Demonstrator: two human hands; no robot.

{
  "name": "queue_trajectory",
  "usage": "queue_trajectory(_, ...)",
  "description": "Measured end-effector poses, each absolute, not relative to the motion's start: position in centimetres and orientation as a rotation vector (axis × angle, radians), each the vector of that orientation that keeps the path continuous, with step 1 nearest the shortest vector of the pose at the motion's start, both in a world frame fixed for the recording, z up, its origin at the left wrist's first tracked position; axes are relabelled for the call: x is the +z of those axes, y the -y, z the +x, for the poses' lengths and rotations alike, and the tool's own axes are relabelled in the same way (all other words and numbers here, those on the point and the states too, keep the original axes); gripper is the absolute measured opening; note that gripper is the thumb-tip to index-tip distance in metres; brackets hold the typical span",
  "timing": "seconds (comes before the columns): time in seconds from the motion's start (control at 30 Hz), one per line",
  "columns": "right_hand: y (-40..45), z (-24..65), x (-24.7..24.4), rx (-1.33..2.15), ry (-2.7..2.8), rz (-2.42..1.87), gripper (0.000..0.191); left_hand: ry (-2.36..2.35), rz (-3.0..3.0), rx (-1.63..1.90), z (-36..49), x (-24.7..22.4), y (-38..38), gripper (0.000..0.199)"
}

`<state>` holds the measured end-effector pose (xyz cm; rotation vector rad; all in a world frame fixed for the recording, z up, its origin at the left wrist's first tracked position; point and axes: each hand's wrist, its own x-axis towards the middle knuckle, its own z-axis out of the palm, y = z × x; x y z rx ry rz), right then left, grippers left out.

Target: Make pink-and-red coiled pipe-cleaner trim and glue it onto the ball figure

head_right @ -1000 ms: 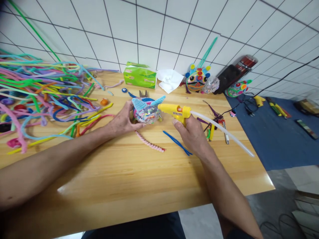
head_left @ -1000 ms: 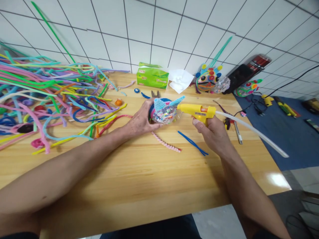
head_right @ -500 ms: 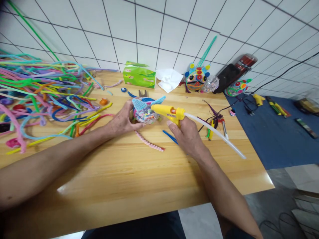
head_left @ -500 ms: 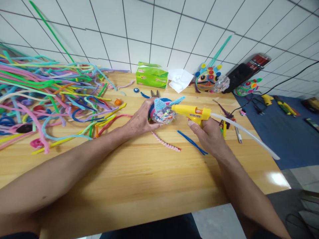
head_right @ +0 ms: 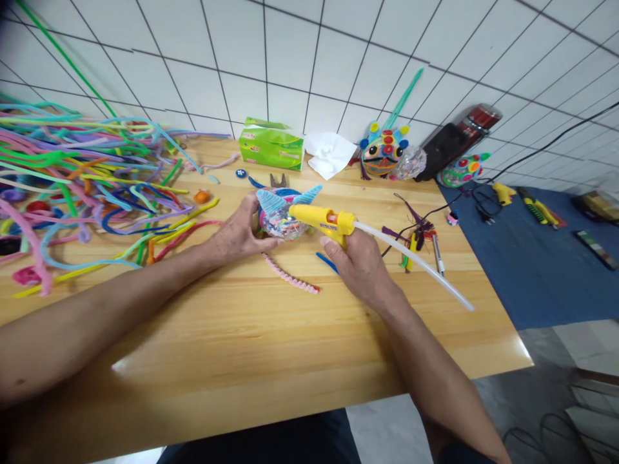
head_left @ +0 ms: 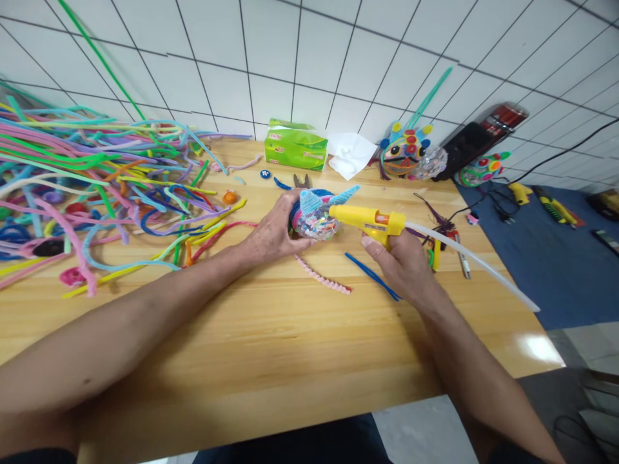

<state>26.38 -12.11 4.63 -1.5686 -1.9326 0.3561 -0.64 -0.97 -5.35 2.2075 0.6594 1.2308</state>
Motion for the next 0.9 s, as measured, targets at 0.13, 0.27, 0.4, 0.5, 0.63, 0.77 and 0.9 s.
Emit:
queue_trajectory(0.13, 12.08, 26.0, 4.79, 0.368, 1.936, -1.546, 0.026, -0.663, 2.212, 1.218, -0.64, -5.17, 1.03, 0.095)
queue_trajectory(0.27, 12.13, 26.23, 4.62, 0.357, 1.92, -1.57, 0.026, -0.667, 2.199, 1.228, -0.57, -5.17, 1.09, 0.095)
queue_trajectory(0.4, 12.11, 26.89, 4.33, 0.331, 1.872, -1.611, 0.027, -0.666, 2.187, 1.241, -0.54, -5.13, 1.17, 0.094)
queue_trajectory(0.5, 12.08, 26.88, 4.37, 0.361, 1.864, -1.601, 0.026, -0.668, 2.216, 1.24, -0.58, -5.07, 1.18, 0.094)
queue_trajectory(0.63, 12.11, 26.3, 4.67, 0.381, 1.907, -1.561, 0.025, -0.654, 2.232, 1.238, -0.63, -5.02, 1.15, 0.094)
queue_trajectory(0.77, 12.15, 26.32, 4.67, 0.335, 1.904, -1.586, 0.026, -0.664, 2.221, 1.226, -0.63, -5.0, 1.17, 0.093)
queue_trajectory(0.9, 12.22, 26.61, 4.53, 0.336, 1.891, -1.603, 0.027, -0.666, 2.205, 1.244, -0.58, -5.08, 1.17, 0.092)
